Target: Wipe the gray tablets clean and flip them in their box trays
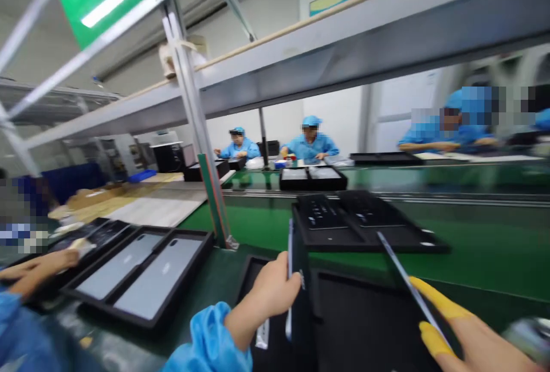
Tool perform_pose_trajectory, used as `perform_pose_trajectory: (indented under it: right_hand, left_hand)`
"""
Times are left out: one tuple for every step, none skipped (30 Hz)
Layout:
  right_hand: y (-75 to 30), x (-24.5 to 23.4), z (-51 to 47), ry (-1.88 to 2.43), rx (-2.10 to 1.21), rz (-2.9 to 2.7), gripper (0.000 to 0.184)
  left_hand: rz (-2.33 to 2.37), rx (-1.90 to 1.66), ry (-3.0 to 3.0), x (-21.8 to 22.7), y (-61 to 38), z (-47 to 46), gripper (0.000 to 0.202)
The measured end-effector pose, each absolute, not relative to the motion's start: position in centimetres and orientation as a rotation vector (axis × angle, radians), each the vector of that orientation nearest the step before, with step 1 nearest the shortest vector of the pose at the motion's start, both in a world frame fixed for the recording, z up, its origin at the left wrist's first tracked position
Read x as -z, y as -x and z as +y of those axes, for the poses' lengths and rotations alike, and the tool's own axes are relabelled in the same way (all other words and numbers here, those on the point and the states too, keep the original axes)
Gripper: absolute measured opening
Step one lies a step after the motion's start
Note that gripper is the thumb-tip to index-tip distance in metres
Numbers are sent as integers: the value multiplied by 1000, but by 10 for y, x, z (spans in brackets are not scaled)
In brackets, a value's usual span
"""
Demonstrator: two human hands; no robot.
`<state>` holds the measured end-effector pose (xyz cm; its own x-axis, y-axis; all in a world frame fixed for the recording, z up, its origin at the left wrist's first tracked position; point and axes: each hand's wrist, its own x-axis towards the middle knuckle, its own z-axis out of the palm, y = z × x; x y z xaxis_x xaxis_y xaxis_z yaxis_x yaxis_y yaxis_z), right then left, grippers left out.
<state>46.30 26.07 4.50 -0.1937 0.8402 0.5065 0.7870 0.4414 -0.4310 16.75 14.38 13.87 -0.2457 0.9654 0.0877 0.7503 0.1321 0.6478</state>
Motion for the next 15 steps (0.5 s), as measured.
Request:
perform_pose_trajectory:
  right_hand:
    - [-473,-60,253,1489,-137,-2018,22]
    - [-480,-74,245,1600,-192,-2041,22]
    - [-485,-88,238,1682,-247,-2064,21]
    - [-489,-100,232,1724,-281,-2078,20]
    - [-491,-110,227,1731,-301,-2078,20]
    - [-494,-119,223,1713,-323,-2062,21]
    - [-497,-125,221,1682,-349,-2020,24]
    - [-499,-128,219,1642,-380,-1955,27]
    - [-500,-129,217,1603,-422,-1876,33]
    - [-500,-127,216,1559,-479,-1790,39]
    - [-498,-123,216,1511,-555,-1710,46]
    - [-494,-117,216,1455,-646,-1636,54]
    - [-488,-110,216,1383,-750,-1565,60]
    - [-480,-101,217,1298,-863,-1497,65]
    - [-471,-91,218,1211,-973,-1431,66]
  left_hand:
    - [2077,-824,-1678,-139,-172,146,28]
    - [2095,-803,-1696,-139,-174,148,27]
    - [2113,-776,-1718,-141,-176,149,26]
    - [2125,-747,-1739,-143,-176,150,26]
    - [2147,-716,-1759,-147,-174,149,26]
    - [2174,-676,-1784,-151,-170,147,25]
    - [2206,-633,-1807,-157,-166,145,26]
    - [2241,-582,-1826,-162,-160,142,28]
    - [2295,-528,-1845,-167,-156,139,30]
    - [2353,-469,-1861,-172,-152,137,33]
    - [2409,-408,-1878,-174,-150,136,37]
    - [2462,-343,-1895,-175,-150,136,40]
    - [2506,-276,-1909,-173,-152,137,44]
    - [2540,-211,-1919,-168,-157,140,46]
    - [2562,-153,-1922,-161,-163,144,47]
